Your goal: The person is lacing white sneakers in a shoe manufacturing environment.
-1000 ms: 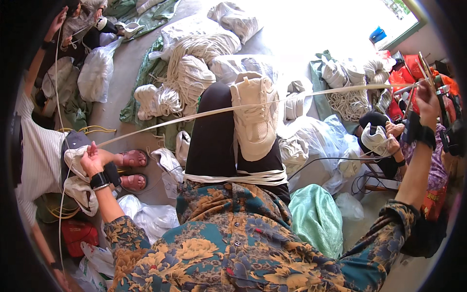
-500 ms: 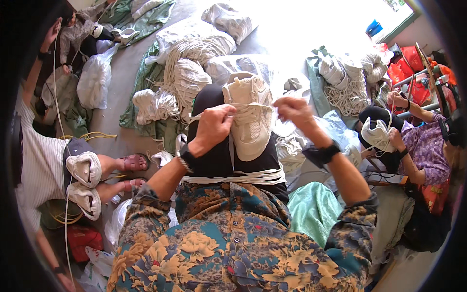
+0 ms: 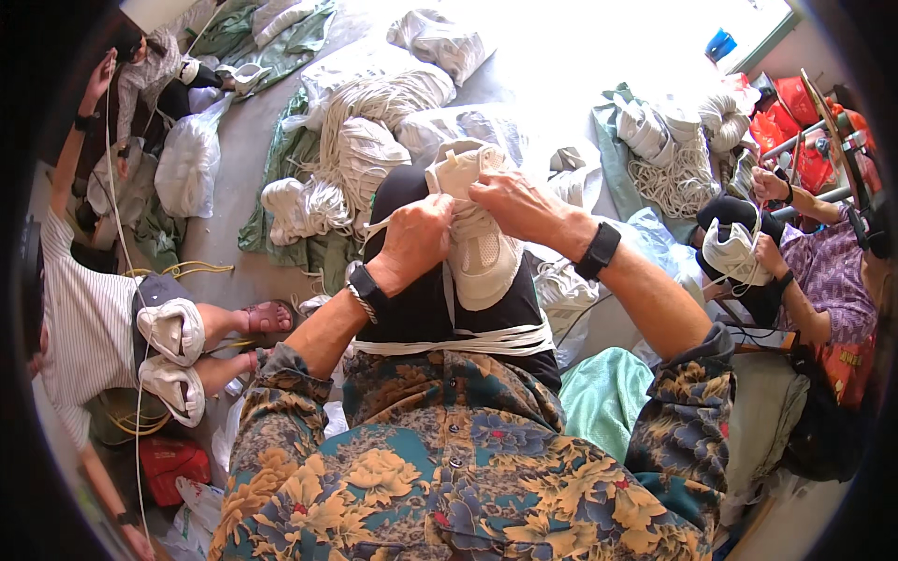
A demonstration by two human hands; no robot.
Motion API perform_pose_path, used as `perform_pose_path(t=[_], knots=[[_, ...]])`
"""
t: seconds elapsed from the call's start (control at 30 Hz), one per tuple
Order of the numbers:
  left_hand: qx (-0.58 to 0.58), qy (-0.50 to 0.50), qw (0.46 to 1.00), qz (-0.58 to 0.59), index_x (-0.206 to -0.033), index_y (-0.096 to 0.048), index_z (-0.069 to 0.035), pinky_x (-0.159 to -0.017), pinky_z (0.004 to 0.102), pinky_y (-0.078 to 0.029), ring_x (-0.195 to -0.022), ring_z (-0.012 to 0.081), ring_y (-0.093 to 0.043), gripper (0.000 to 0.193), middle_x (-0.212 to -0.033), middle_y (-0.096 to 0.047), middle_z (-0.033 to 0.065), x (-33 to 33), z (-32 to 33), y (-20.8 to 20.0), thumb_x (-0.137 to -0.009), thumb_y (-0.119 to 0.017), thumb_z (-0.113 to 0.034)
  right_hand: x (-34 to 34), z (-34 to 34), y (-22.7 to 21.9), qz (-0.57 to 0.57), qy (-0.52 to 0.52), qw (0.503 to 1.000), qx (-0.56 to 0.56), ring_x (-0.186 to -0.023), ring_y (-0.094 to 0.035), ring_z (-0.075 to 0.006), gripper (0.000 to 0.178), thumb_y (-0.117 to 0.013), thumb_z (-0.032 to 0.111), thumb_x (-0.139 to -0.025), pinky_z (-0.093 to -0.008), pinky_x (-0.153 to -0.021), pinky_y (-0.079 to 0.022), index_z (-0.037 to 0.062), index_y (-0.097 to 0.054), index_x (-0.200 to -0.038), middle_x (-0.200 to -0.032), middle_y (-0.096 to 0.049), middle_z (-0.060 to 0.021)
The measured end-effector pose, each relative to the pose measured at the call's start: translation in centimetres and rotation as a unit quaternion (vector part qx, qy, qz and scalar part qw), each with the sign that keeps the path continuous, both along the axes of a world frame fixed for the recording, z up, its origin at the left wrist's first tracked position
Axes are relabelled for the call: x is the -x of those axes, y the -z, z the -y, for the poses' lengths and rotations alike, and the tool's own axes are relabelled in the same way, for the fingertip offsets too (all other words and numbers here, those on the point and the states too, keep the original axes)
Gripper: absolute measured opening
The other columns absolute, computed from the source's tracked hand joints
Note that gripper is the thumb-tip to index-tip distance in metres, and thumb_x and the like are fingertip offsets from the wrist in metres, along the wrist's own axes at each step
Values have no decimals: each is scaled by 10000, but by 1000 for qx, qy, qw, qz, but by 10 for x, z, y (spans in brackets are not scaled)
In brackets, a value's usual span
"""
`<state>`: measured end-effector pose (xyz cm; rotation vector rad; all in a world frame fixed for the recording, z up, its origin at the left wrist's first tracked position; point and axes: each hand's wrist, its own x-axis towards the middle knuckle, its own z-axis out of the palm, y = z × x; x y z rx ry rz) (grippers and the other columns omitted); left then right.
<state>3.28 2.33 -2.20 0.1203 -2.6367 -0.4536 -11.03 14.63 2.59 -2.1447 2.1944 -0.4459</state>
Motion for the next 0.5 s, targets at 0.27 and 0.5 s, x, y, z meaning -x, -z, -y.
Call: perform_pose_path(t=[0.27,0.5], knots=[[65,29,996,48,-775,-522,-11,-568,368,-491,-638,301,-609,94,-704,-574,151,5,0,-7,-704,-557,-62,5,9,4,-60,-41,996,-57,-745,-580,-361,62,-528,-15,-696,-416,-637,-460,-44,-492,-737,-773,-561,-211],[-23,-37,999,19,-840,-510,8,-596,365,-493,-678,310,-606,189,-731,-572,163,2,-9,-6,-695,-597,-76,-10,-10,13,103,165,980,48,-675,-556,-401,129,-538,75,-697,-441,-599,-443,-8,-501,-787,-685,-552,-228]])
